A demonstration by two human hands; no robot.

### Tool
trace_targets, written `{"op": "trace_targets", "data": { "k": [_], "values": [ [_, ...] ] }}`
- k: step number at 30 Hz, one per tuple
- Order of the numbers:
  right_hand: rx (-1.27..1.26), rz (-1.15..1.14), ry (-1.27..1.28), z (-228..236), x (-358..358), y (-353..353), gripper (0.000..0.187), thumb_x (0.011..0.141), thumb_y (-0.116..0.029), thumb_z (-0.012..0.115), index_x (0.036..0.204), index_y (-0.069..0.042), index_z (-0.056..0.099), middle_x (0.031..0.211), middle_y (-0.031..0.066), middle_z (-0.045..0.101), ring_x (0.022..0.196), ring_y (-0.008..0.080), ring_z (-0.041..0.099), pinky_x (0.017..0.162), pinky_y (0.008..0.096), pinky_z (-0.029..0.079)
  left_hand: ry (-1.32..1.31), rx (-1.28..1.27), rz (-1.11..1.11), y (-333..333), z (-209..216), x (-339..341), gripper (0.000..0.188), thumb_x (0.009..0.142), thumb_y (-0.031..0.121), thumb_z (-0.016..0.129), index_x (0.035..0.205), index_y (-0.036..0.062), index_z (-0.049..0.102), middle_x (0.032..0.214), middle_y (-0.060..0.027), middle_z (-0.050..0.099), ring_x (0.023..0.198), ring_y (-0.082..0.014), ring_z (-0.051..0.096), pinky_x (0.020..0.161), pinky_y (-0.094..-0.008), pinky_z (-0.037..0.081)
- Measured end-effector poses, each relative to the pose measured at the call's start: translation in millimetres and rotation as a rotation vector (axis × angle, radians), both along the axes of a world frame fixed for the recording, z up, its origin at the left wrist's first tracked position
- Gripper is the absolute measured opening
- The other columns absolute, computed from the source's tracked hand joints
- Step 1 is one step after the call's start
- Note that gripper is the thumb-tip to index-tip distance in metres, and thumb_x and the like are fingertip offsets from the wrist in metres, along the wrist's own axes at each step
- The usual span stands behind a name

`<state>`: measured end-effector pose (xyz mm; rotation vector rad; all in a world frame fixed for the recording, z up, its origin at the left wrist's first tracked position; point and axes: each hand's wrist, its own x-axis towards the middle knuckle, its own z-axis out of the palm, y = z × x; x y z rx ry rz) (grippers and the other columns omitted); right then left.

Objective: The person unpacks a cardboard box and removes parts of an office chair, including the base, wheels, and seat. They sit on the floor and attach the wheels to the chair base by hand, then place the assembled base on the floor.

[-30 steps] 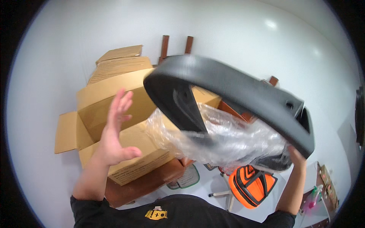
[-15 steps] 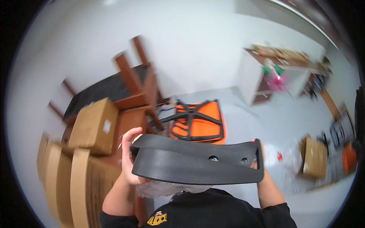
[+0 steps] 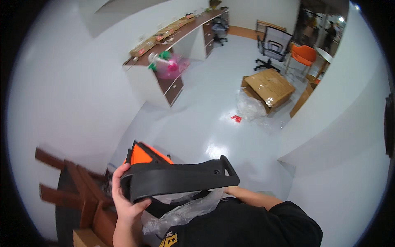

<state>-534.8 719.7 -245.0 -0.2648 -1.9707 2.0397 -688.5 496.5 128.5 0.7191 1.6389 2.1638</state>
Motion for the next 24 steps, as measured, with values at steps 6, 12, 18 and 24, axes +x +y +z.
{"op": "trace_targets", "data": {
  "k": [6,12,18,24],
  "values": [
    [0.233,-0.194,-0.212,11.2,-52.8,38.9,0.044,0.07,-0.021,0.067,0.108,-0.003,0.054,0.098,0.0154,0.062,0.093,0.0255,0.06,0.08,0.0335,0.045,0.079,0.122,-0.035,42.2,-3.3,-83.5,0.086,0.051,0.002,0.073,0.126,-0.0008,0.031,0.11,-0.0136,0.052,0.101,-0.0235,0.053,0.089,-0.0334,0.042],
    [0.569,0.021,-0.838,95.2,-43.6,117.4,0.05,0.073,-0.031,0.067,0.112,-0.004,0.05,0.101,0.0176,0.061,0.094,0.0302,0.058,0.082,0.036,0.044,0.003,0.07,0.009,119.3,-12.0,-143.1,0.093,0.054,0.015,0.073,0.133,-0.0013,0.026,0.106,-0.0117,0.052,0.091,-0.021,0.055,0.081,-0.0309,0.045],
    [0.706,-0.024,-0.948,15.9,-2.0,213.3,0.036,0.08,-0.026,0.055,0.113,-0.011,0.051,0.112,0.0172,0.056,0.108,0.0297,0.051,0.09,0.039,0.041,-0.148,0.245,-0.2,209.8,-21.4,-173.7,0.057,0.071,0.015,0.065,0.12,0.0,0.039,0.101,-0.0087,0.053,0.096,-0.0171,0.053,0.081,-0.027,0.046],
    [0.555,-0.1,-1.074,4.2,11.1,332.0,0.03,0.081,-0.031,0.053,0.108,-0.017,0.06,0.104,0.0079,0.058,0.104,0.0314,0.052,0.086,0.0459,0.043,-0.199,0.258,-0.034,323.1,-2.9,-172.3,0.045,0.074,0.013,0.063,0.112,-0.0014,0.046,0.095,-0.007,0.054,0.087,-0.0152,0.053,0.08,-0.0252,0.045]
  ]
}}
